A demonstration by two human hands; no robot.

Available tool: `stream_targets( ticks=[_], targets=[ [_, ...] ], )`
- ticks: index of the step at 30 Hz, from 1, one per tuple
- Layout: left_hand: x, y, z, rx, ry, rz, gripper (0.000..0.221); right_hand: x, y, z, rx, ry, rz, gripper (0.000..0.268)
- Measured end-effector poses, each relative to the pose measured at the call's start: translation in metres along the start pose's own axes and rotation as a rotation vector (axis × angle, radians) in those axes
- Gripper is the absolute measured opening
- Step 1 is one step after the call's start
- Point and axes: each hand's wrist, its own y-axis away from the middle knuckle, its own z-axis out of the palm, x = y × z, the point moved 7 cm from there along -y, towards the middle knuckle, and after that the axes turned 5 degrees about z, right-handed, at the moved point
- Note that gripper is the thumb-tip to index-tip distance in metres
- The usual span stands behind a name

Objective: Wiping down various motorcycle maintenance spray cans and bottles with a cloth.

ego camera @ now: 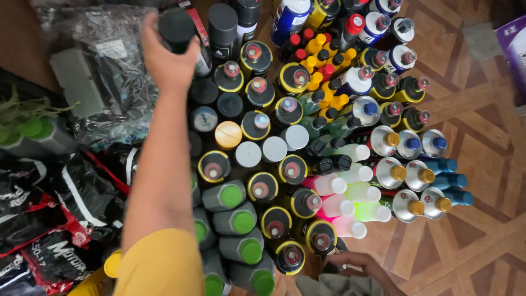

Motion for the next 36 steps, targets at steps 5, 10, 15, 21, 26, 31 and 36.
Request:
stream_targets(
  ticks=[5, 10, 15, 21, 26, 31, 36],
  targets=[
    [-0.003, -0.031, -0.024, -0.024, 0.667, 0.016, 0.07, -0.049, -0.008, -0.008, -0.049, 0.017, -0.031, 0.052],
    [0.086, 0.022, -0.067, 0.061, 1.021, -0.215, 0.061, -0.11, 0.027, 0.047, -0.431, 0.211, -0.064, 0.057],
    [0.155, 0.146, -0.046, -0.251, 1.296, -0.872, 0.062, -0.188, 0.086, 0.083, -0.22, -0.165, -0.247, 0.065],
    [0.274, 0.218, -0.083, -0.571, 1.306, -0.971, 0.058, -0.214, 0.137, 0.069, 0.177, -0.298, -0.841, 0.067],
    [0.37, 0.234, -0.134, -0.495, 1.286, -0.888, 0.054, -0.215, 0.207, 0.111, 0.386, 0.095, -1.419, 0.066],
    [0.413, 0.238, -0.188, -0.222, 1.261, -0.754, 0.065, -0.218, 0.234, 0.215, 0.223, 1.132, -1.487, 0.077],
    [0.396, 0.291, -0.181, -0.229, 1.349, -0.735, 0.059, -0.259, 0.24, 0.221, 0.296, 0.93, -1.535, 0.066]
  ],
)
